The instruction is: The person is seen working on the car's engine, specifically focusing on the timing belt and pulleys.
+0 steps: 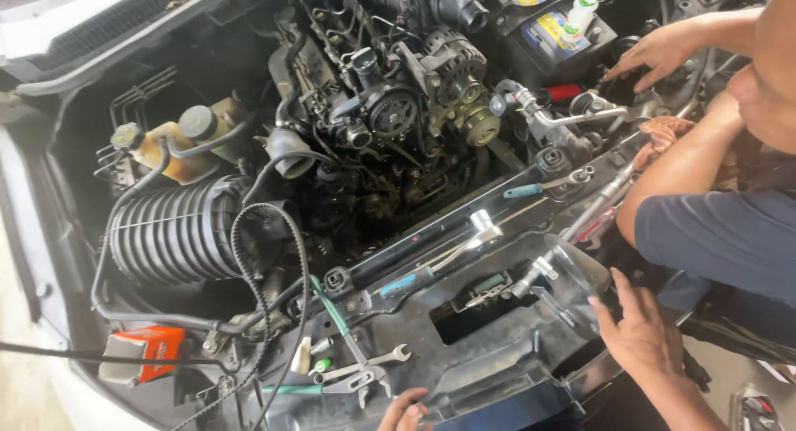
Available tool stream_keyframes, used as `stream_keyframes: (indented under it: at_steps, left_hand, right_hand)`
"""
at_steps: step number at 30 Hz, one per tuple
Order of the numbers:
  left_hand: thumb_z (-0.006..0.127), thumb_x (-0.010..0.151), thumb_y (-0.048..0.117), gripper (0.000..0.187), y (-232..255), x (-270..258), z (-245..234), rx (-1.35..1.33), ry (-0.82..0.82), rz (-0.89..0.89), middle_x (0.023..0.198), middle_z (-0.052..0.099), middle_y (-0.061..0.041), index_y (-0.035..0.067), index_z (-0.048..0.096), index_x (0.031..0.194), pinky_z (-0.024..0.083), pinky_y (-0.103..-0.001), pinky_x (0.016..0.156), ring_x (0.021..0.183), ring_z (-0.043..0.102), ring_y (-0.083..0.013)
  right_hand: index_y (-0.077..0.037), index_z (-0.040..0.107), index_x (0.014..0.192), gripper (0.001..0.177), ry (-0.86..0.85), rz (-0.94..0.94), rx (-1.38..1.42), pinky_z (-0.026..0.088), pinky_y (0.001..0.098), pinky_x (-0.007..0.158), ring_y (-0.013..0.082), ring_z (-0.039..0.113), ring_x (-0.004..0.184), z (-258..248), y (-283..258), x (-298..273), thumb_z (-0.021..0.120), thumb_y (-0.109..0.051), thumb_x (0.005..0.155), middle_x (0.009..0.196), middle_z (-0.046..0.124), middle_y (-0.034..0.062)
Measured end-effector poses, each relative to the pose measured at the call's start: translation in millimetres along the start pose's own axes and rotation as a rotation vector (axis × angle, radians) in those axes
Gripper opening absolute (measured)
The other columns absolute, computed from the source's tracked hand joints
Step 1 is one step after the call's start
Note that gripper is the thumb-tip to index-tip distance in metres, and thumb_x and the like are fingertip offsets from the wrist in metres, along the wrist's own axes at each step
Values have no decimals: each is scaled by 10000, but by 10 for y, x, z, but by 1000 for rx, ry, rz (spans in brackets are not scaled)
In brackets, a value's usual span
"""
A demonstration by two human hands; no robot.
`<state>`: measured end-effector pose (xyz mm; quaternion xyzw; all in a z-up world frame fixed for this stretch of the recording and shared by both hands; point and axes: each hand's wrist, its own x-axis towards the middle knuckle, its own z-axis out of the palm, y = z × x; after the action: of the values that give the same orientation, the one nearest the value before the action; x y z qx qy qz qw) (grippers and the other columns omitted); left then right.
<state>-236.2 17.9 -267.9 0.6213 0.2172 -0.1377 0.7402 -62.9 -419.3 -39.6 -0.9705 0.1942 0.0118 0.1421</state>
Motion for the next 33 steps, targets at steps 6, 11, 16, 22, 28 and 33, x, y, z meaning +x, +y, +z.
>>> stream_keyframes:
  at_steps: [6,11,16,22,28,33]
  left_hand:
    - [641,900,225,428,1029,-193,439,-33,-78,-4,931,693,-129,-4,711,1255,583,-323,670,665,722,-186]
    - [635,883,188,417,1220,-184,328,-43,-20,-57,942,682,-137,-4,728,1242,585,-334,666,649,729,-201]
    - [638,878,167,439,1088,-138,98,-26,-64,-99,940,689,-133,18,708,1285,596,-320,720,690,731,-180]
    - [630,861,103,458,1181,-119,54,-72,-105,-143,942,664,-141,10,683,1306,579,-333,717,667,718,-198]
    - [588,899,72,473,1227,-121,-14,-69,-141,-223,997,643,-146,12,643,1365,590,-334,788,725,736,-198]
    - [560,885,41,540,1374,-184,81,-78,-146,-257,973,648,-142,19,566,1424,592,-338,781,722,745,-216]
  right_hand:
    - [-280,415,1577,743,-45,56,-5,520,515,964,393,616,1196,-87,-196,119,618,-508,900,1295,604,155]
    - [-252,412,1599,733,-42,63,-83,516,513,982,400,618,1207,-33,-199,175,603,-506,939,1321,605,176]
    - [-257,457,1576,745,-6,74,-114,490,504,1009,410,596,1223,64,-144,131,630,-481,887,1402,586,167]
    - [-246,594,1493,574,97,-8,-175,455,470,1096,333,568,1320,275,89,109,603,-489,972,1346,648,105]
    - [-274,691,1380,501,146,-17,-286,445,472,1118,269,578,1331,297,177,32,628,-520,947,1293,667,11]
    - [-265,685,1370,491,131,-21,-258,454,460,1128,261,583,1266,330,280,3,634,-521,955,1269,666,20]
